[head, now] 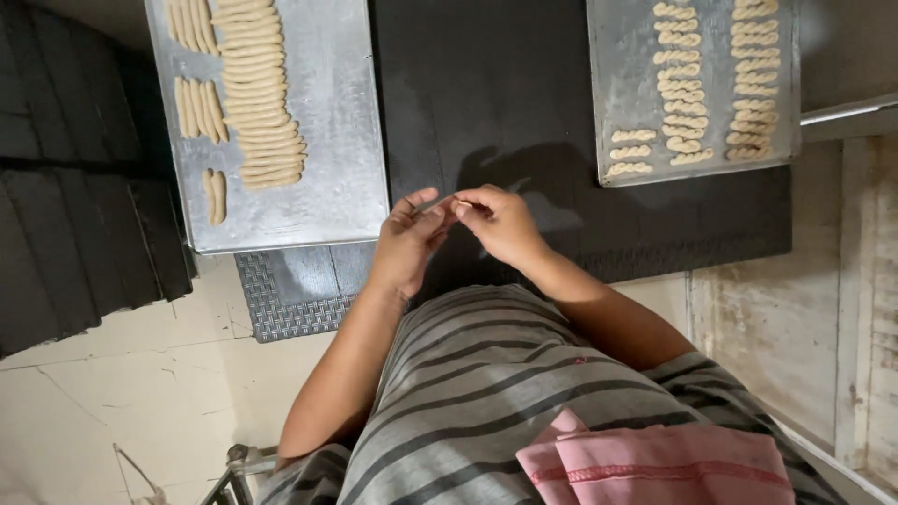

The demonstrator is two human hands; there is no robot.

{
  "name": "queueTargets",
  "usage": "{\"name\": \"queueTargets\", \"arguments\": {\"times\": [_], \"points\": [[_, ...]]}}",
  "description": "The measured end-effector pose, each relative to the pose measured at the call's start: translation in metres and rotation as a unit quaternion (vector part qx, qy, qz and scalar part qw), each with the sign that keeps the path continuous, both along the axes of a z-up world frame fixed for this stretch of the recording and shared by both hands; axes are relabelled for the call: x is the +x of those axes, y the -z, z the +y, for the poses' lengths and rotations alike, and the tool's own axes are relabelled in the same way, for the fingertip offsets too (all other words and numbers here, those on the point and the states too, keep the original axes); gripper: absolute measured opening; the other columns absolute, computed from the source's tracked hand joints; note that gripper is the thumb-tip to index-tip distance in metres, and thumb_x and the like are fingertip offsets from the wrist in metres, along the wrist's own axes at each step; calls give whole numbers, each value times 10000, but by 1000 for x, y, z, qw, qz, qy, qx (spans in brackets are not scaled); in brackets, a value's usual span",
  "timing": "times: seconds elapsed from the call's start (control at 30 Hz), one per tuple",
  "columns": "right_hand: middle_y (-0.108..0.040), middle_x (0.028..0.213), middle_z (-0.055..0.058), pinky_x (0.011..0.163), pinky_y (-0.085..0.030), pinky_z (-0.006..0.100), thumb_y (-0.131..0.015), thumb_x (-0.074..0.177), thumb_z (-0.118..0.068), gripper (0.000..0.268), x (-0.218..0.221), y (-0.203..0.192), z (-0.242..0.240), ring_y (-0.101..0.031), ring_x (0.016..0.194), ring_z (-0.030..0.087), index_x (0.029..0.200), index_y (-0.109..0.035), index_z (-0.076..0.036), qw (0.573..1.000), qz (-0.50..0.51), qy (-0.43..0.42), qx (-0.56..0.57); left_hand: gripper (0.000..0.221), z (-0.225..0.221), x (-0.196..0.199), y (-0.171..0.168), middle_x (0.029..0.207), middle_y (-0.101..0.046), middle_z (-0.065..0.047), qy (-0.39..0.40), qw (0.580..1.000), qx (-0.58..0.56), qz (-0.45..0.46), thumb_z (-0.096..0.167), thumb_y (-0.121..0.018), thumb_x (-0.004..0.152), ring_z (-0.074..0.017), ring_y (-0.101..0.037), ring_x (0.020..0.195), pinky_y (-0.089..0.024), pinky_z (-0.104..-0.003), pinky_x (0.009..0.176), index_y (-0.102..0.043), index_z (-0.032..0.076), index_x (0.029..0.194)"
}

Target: Twisting and shaping individual strips of dough and arranging them on a baking tray.

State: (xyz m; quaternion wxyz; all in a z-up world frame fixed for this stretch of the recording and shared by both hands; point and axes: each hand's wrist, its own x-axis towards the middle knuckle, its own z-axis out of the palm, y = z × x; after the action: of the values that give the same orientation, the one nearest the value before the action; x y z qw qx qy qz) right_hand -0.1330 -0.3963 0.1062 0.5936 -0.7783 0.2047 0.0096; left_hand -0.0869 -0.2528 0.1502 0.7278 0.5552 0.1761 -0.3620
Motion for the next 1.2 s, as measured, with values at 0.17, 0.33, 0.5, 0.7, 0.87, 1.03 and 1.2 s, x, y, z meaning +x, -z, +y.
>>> {"name": "queueTargets", "arguments": {"times": [0.17,0.33,0.5,0.7,0.87,1.03,1.2], "points": [[-647,820,68,598,-541,273,-780,705,-128,283,-3,-15,6,-655,742,193,978,-708,-120,998,-57,-16,-32,545,8,-7,-11,1214,-568,-214,44,996,-42,-61,40,-599,849,-229,-573,1057,-447,-355,920,-385,39,1350],[-652,777,30,591,-530,252,-716,779,-91,162,-5,-41,2,-645,707,153,935,-725,-133,995,-72,-37,-62,391,16,0,-4,1079,-649,-192,112,964,100,-221,81,-628,851,-307,-628,1033,-486,-427,897,-546,86,1233],[-674,847,121,623,-555,300,-640,809,-3,252,-14,-72,-7,-681,771,206,1054,-666,-56,992,-64,-110,19,722,16,11,28,1396,-380,-198,211,977,5,1,600,-569,805,-404,-437,1230,-444,-515,927,-436,164,1365],[-658,857,135,675,-554,272,-590,843,3,208,-38,-51,-36,-661,800,201,1043,-642,21,990,6,-36,139,319,25,-4,113,833,-649,-77,165,977,-107,82,225,-721,804,-178,-685,694,-596,-244,606,-609,60,1053],[-646,782,139,632,-554,257,-648,807,25,181,-42,-38,-56,-640,708,174,988,-649,36,993,29,46,104,196,31,24,100,773,-629,-35,84,994,-53,46,137,-656,834,-109,-646,636,-595,-224,630,-592,106,1016],[-636,733,131,609,-556,258,-648,802,26,155,-39,-25,-90,-632,630,161,952,-672,1,986,36,138,88,139,54,49,66,670,-621,-2,42,991,-96,85,186,-638,855,-55,-571,527,-598,-235,596,-582,153,978],[-625,666,97,546,-511,233,-621,788,31,187,-13,28,-129,-619,572,133,938,-692,-55,993,-1,116,7,454,65,60,86,861,-589,-91,134,991,-16,-22,89,-701,803,-112,-557,678,-566,-226,614,-477,32,1195]]}}
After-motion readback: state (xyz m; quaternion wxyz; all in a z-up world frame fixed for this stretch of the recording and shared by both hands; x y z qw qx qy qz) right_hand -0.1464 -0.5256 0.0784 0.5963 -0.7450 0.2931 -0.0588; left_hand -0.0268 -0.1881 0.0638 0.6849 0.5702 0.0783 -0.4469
